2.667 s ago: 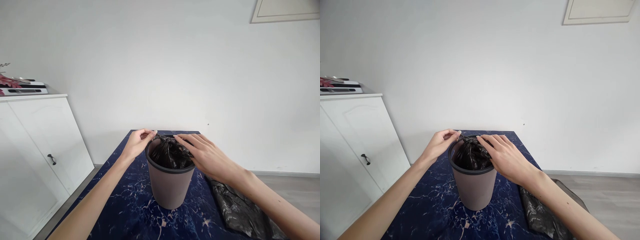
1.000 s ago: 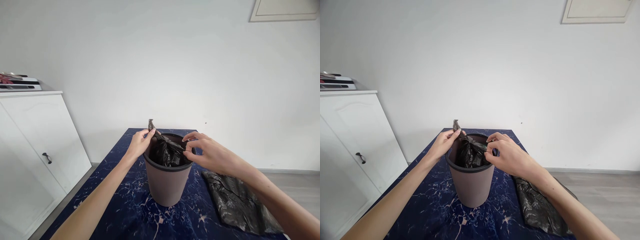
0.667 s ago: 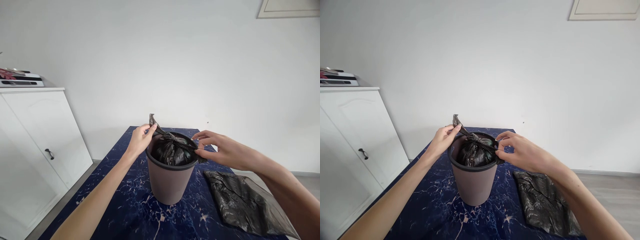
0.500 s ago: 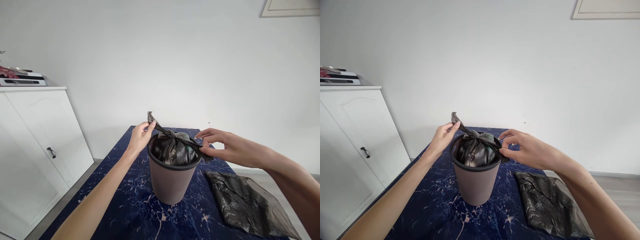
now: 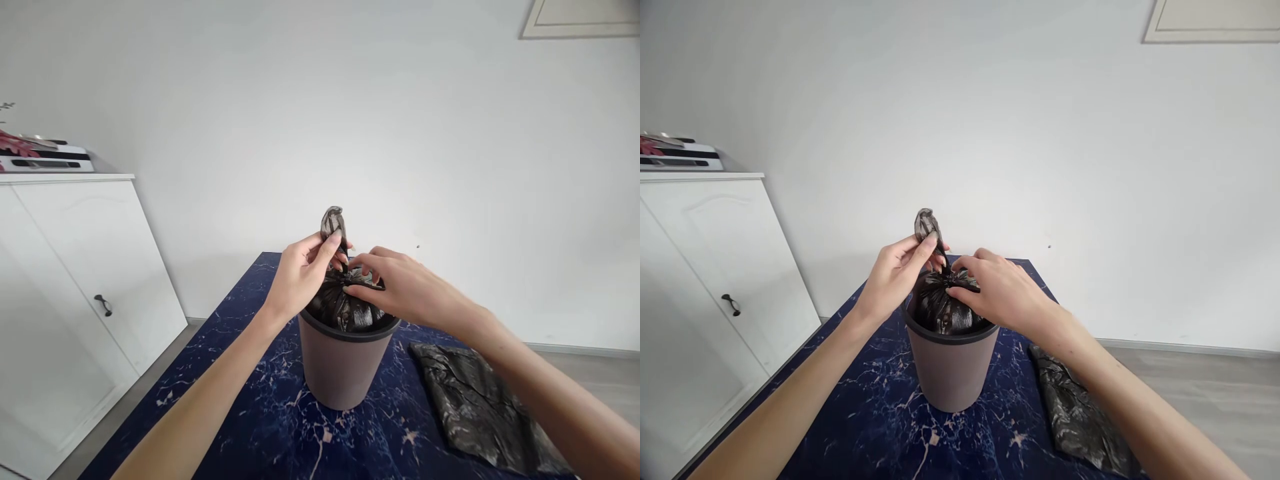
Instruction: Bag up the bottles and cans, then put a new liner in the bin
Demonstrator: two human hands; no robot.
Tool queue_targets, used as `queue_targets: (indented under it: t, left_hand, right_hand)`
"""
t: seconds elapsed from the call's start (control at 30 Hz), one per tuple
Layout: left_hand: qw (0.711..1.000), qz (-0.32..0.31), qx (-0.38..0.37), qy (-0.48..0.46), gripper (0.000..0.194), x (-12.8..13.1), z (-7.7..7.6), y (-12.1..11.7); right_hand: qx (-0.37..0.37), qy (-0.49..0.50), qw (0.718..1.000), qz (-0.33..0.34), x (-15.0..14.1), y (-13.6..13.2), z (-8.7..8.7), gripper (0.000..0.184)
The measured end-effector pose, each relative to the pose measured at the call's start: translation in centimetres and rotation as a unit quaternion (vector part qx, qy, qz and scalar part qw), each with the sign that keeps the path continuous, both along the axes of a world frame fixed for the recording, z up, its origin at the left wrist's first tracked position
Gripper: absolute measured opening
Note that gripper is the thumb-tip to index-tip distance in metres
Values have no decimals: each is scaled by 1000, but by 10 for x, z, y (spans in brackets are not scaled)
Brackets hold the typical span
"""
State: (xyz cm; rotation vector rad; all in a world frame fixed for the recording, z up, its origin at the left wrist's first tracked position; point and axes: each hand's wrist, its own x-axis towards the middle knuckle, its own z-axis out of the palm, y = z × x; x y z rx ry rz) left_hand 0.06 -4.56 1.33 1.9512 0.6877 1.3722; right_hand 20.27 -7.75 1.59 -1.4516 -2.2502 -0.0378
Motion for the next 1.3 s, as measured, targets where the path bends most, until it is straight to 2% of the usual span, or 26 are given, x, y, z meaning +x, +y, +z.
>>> queue_targets:
  t: [0.1,0.17,0.23,0.37,0.43,0.53,0.67,0.73,0.87,1.0,1.2,1.3]
  left_hand:
    - [1000,-2,13,6,38,-1,0,-4]
    - [999,14,27,11,37,-4,-4,-7]
    - [997,59,47,26,42,-8,-13,-11]
    - [978,147,107,100,83,-15,-42,-25]
    - [965,170,161,117,97,-15,-58,-33]
    - [943,206,238,108,102,-15,-81,-43]
    - [913,229,310,135,97,-15,-105,-48]
    - [898,226,333,177,86,-15,-114,-47]
    - [872,242,360,227,58,-14,-123,-44]
    - [862,263,369,226,52,-12,-124,-40]
    - [848,301,376,222,48,-6,-123,-21]
    - [840,327,373,220,48,-6,-124,-5]
  right_hand:
    - [18,-29,999,-5,-9,7,1,23]
    - [50,3,999,6,-6,10,2,23]
    - [99,52,994,10,0,10,3,24]
    - [198,162,967,-10,15,10,13,26]
    - [222,235,946,-8,23,10,21,26]
    - [217,378,900,2,40,9,33,24]
    - [229,521,821,-47,79,0,41,27]
    - [240,548,797,-87,105,-4,36,30]
    - [254,551,786,-121,160,-5,4,32]
    - [233,588,756,-170,198,10,-50,39]
    - [123,624,743,-207,213,53,-142,47]
    - [108,628,738,-220,212,81,-183,49]
